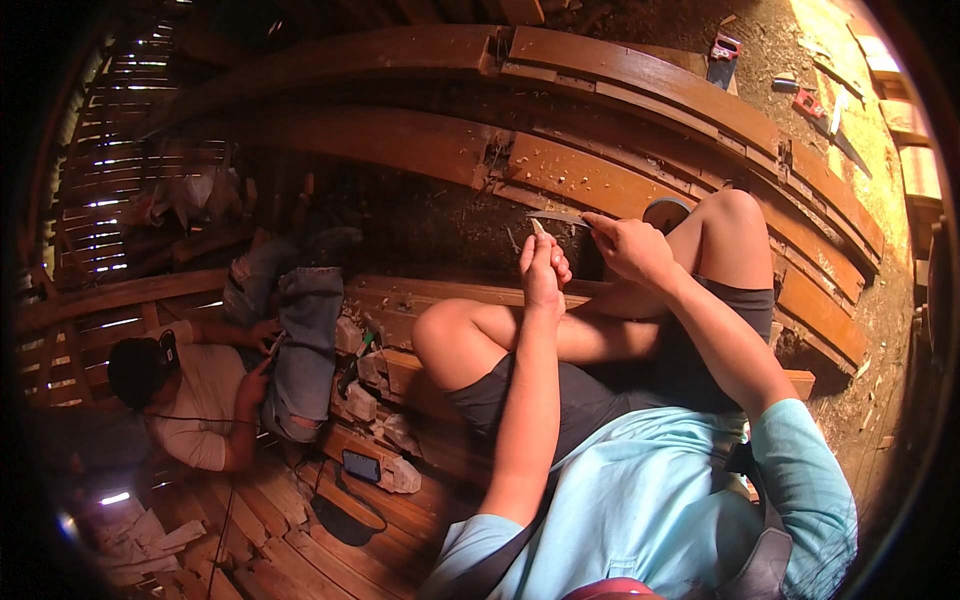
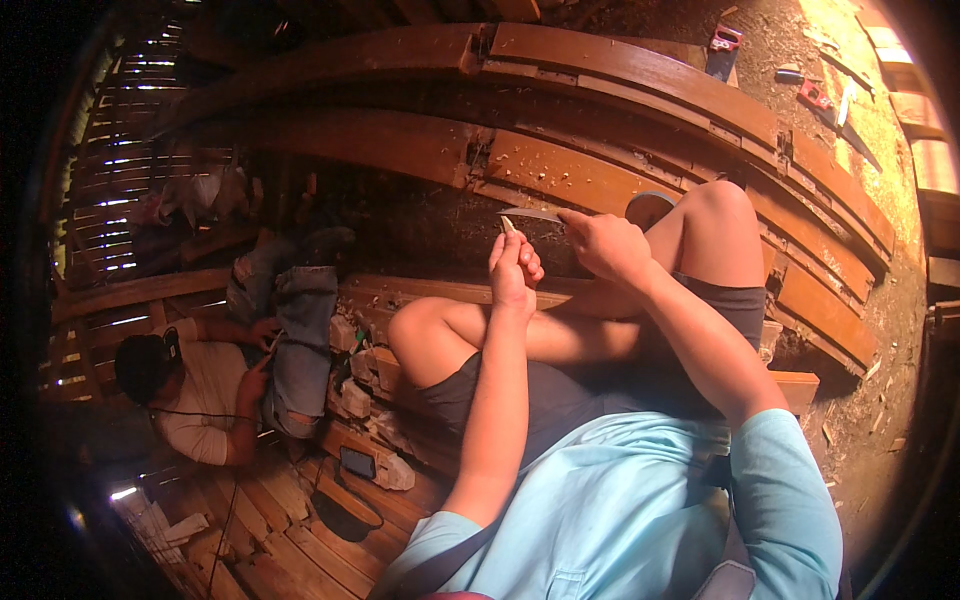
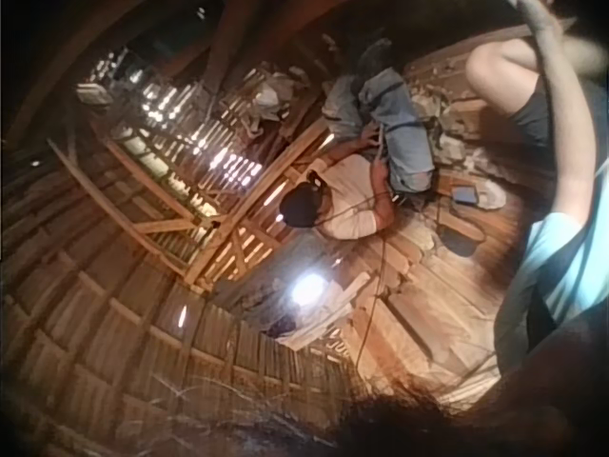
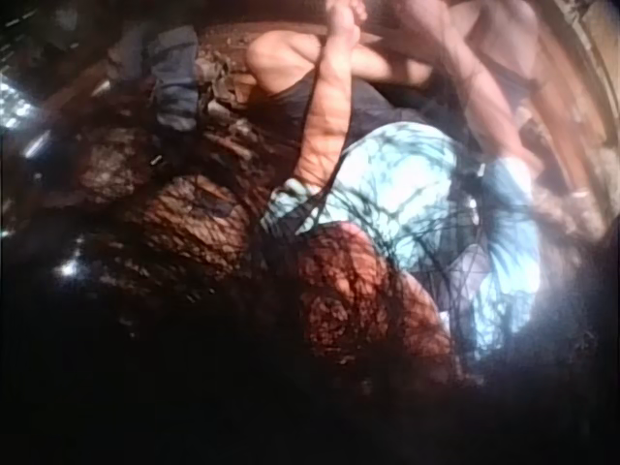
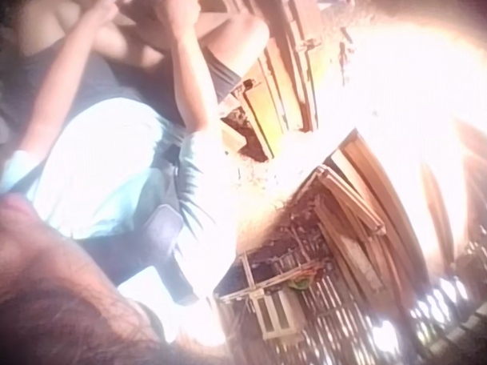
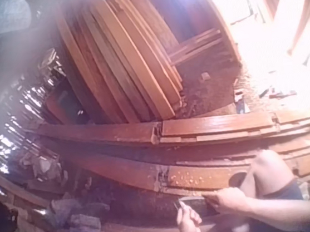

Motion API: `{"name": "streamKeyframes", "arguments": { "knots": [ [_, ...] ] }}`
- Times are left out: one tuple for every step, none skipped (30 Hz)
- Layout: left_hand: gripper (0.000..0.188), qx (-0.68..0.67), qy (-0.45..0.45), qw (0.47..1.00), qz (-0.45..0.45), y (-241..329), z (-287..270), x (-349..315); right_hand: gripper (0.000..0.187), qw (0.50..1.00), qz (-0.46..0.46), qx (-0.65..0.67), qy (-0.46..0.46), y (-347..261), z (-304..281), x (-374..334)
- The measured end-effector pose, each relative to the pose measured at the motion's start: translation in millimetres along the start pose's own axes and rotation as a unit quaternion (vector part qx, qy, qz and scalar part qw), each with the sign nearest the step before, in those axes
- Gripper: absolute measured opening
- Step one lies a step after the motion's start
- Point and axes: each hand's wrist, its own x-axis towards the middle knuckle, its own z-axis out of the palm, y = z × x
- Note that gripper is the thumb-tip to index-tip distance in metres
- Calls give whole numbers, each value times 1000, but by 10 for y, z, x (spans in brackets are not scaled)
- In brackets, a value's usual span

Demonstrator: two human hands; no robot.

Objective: The person sits on a wooden floor and uses a curved knife to carve a small piece of wood. They repeatedly shave thin layers off the wood, inspecting the shape and sharpness of the blade between cuts. A second person sits nearby using a phone.

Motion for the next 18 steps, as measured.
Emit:
{"name": "streamKeyframes", "arguments": {
  "knots": [
    [20, 1, -9, 1000, -1, -10, 3, 0, 30, 1000, 4, 1, -1, 21, 12, 11],
    [20, 3, -7, 1000, 4, -11, 1, 0, 30, 1000, -5, 1, 3, 35, 27, 8],
    [20, 5, -4, 1000, 10, -9, -2, -1, 31, 1000, -15, 1, 6, 45, 39, 5],
    [20, 7, -1, 1000, 15, -9, -3, -2, 31, 1000, -25, 1, 10, 55, 49, 3],
    [20, 18, 8, 1000, 19, -12, 0, -2, 31, 1000, -30, -5, 6, 67, 59, 2],
    [20, 28, 18, 999, 23, -6, 12, -12, 31, 999, -35, -11, 2, 68, 63, -1],
    [19, 39, 28, 998, 27, -1, 21, -18, 31, 999, -40, -18, -2, 64, 67, -4],
    [19, 39, 29, 998, 31, -4, 20, -19, 31, 999, -42, -21, -3, 61, 64, -11],
    [19, 39, 31, 998, 35, -12, 9, -17, 32, 999, -45, -25, -4, 29, 35, -21],
    [19, 40, 32, 998, 39, -18, -5, -15, 32, 998, -47, -29, -5, 8, 23, -28],
    [19, 35, 39, 998, 46, -19, -21, -11, 32, 999, -43, -26, 8, 11, 44, -28],
    [19, 31, 44, 997, 52, -18, -24, -6, 32, 999, -39, -23, 23, 25, 64, -28],
    [19, 27, 49, 997, 59, -17, -27, -5, 32, 999, -35, -21, 37, 36, 76, -28],
    [19, 25, 54, 997, 56, -16, -32, -8, 32, 998, -41, -15, 44, 50, 79, -27],
    [18, 23, 58, 997, 52, -14, -35, -10, 32, 997, -48, -10, 52, 62, 78, -23],
    [18, 21, 62, 997, 48, -14, -35, -11, 32, 997, -54, -5, 60, 69, 76, -19],
    [18, 30, 70, 996, 40, -14, -33, -12, 32, 996, -72, -17, 39, 70, 76, -25],
    [18, 37, 78, 996, 32, -28, -28, -10, 32, 995, -91, -31, 19, 74, 65, -41]
  ]
}}
